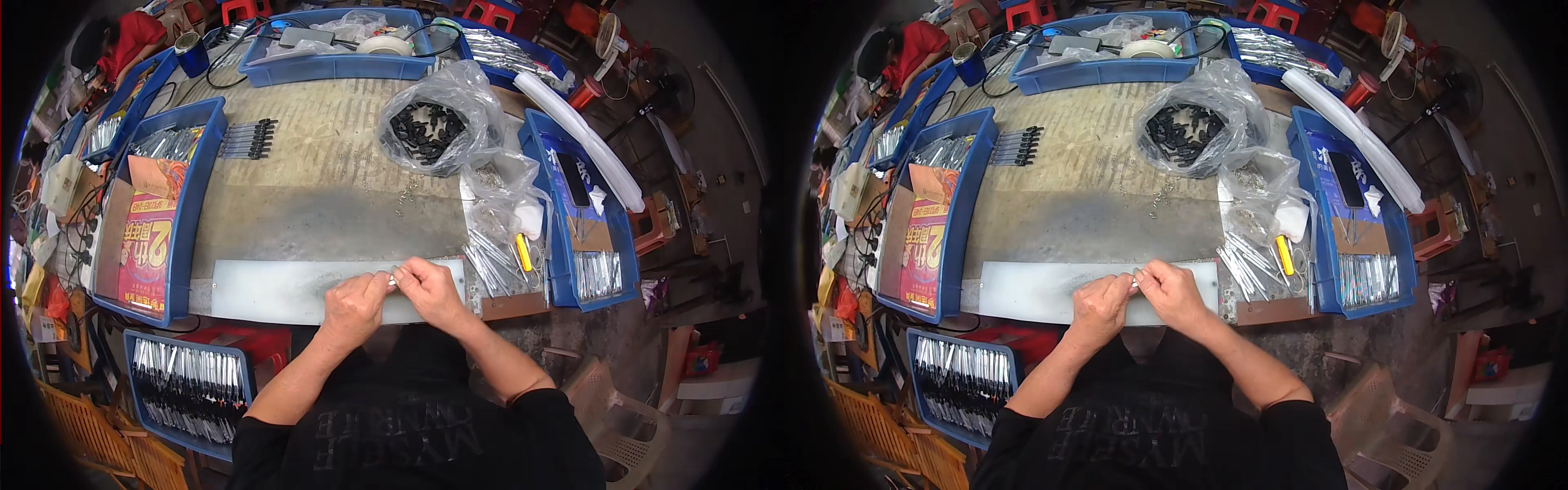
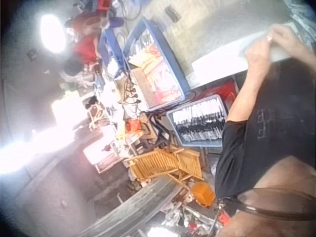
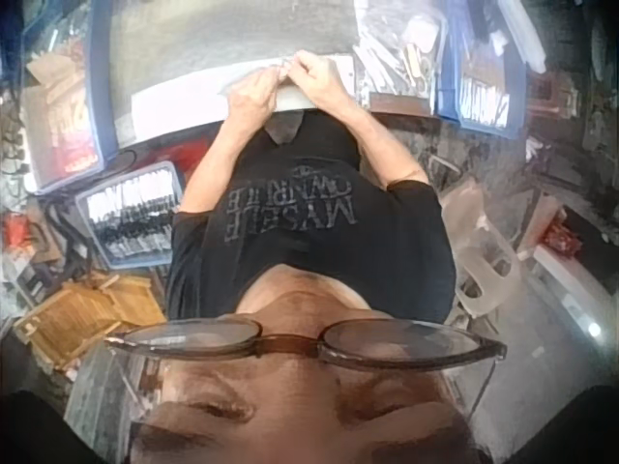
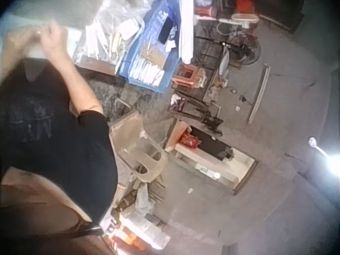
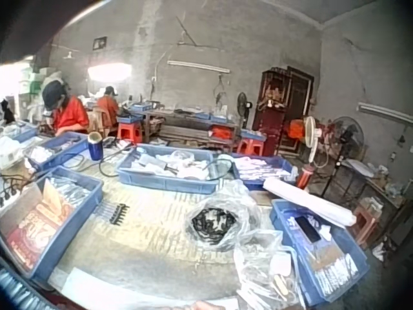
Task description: The person retrieves metal strips and plastic clips from trays and assembles them by attaching the plastic clips onto the metal strips by hand.
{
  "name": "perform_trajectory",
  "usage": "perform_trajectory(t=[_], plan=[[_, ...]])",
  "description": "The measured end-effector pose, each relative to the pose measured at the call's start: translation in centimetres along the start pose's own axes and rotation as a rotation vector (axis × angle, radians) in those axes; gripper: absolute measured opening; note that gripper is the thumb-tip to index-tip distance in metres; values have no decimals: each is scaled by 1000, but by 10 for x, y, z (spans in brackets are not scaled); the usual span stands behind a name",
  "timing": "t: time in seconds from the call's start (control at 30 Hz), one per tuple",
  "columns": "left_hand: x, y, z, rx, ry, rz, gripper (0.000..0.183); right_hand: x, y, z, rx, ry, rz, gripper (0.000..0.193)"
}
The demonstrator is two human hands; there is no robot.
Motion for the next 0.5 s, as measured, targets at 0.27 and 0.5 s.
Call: perform_trajectory(t=[0.27,0.5], plan=[[2,-5,22,-91,27,5,12,-140,54,-12,528,319,-201,15],[1,-5,21,-103,-7,24,9,-211,43,-51,925,224,-39,16]])
Point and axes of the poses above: each hand's wrist, its own x-axis away from the middle knuckle, its own y-axis out of the back of the hand, z = x × y, the point moved 3 cm from there along -x, towards the middle knuckle, and after that the axes turned 2 degrees about -z, right-handed, at the moved point
